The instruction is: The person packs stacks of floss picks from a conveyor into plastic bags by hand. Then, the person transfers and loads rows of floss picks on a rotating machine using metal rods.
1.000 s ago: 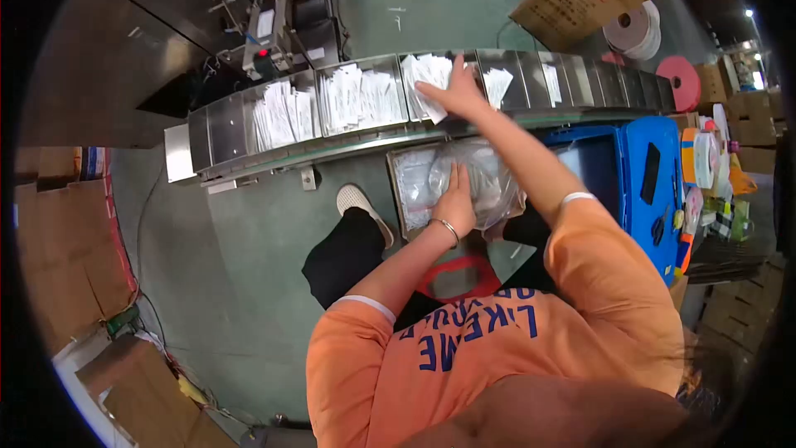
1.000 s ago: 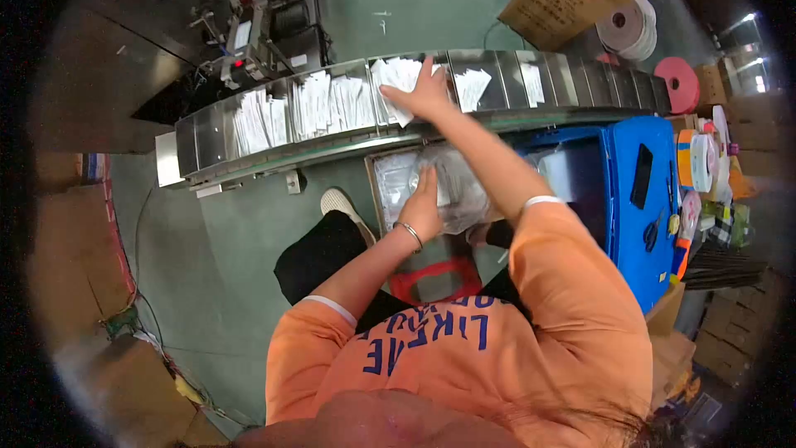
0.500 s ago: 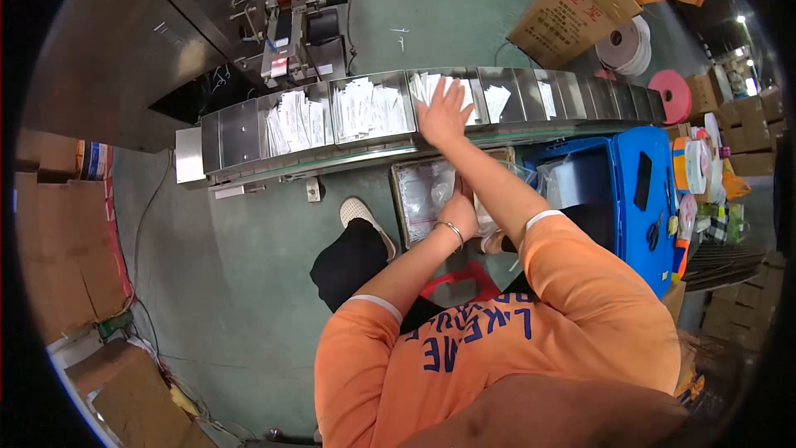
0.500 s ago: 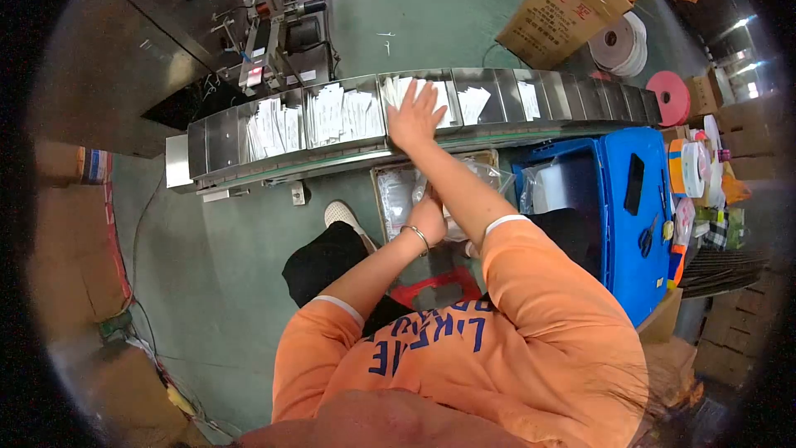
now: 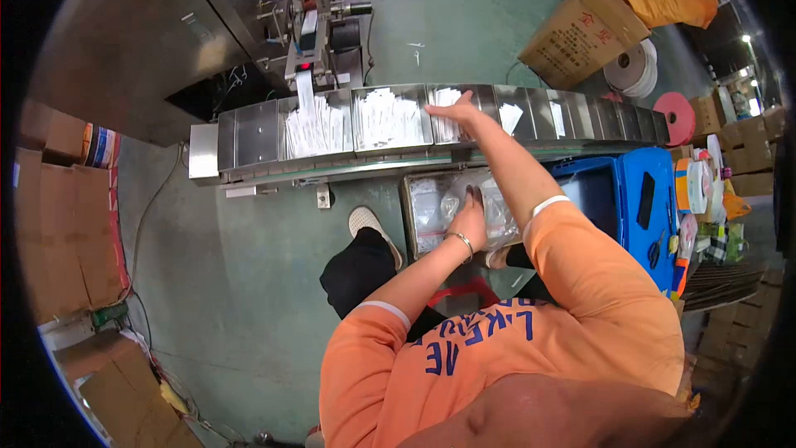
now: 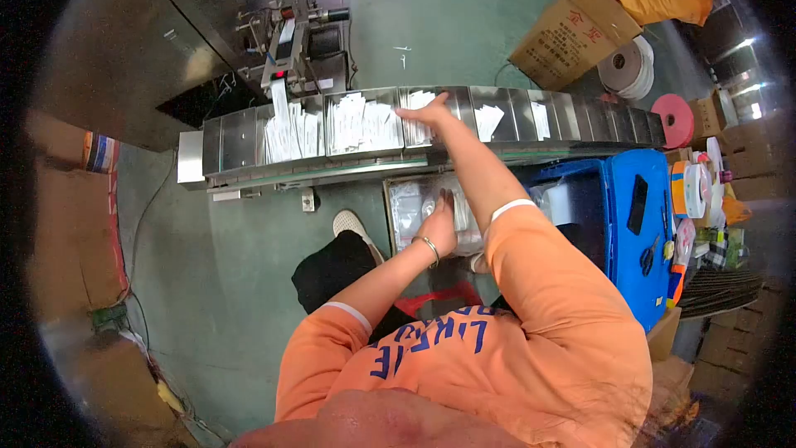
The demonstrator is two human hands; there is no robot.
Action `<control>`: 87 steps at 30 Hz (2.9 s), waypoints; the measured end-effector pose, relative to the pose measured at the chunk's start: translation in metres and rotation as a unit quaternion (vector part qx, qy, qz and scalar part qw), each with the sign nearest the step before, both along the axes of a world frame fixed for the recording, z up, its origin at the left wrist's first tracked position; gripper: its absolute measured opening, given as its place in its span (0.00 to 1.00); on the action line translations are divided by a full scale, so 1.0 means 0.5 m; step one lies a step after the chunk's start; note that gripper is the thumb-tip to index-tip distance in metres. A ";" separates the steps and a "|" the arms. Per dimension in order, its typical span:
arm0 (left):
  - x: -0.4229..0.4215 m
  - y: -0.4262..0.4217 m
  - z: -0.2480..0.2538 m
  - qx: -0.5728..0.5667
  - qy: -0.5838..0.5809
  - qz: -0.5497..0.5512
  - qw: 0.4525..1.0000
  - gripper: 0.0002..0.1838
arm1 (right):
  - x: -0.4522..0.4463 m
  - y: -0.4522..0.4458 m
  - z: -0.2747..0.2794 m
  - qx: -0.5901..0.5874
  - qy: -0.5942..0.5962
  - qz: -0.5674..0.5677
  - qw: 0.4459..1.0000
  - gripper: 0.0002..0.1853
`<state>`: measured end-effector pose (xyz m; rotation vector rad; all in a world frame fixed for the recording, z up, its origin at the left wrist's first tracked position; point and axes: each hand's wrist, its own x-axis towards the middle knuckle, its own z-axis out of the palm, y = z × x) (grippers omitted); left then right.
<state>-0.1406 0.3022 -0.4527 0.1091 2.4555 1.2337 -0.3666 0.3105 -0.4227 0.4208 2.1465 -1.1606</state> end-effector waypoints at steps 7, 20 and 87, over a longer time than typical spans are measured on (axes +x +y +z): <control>0.001 -0.007 0.035 0.017 0.016 0.007 1.000 0.37 | -0.035 0.041 -0.045 -0.051 -0.068 0.041 0.996 0.72; -0.011 -0.006 0.042 0.007 0.004 -0.041 0.999 0.38 | -0.020 0.103 -0.025 -0.054 0.228 -0.001 0.972 0.39; 0.021 0.025 0.078 0.072 0.025 -0.048 0.996 0.39 | 0.309 0.403 -0.110 0.259 -0.022 0.508 0.821 0.23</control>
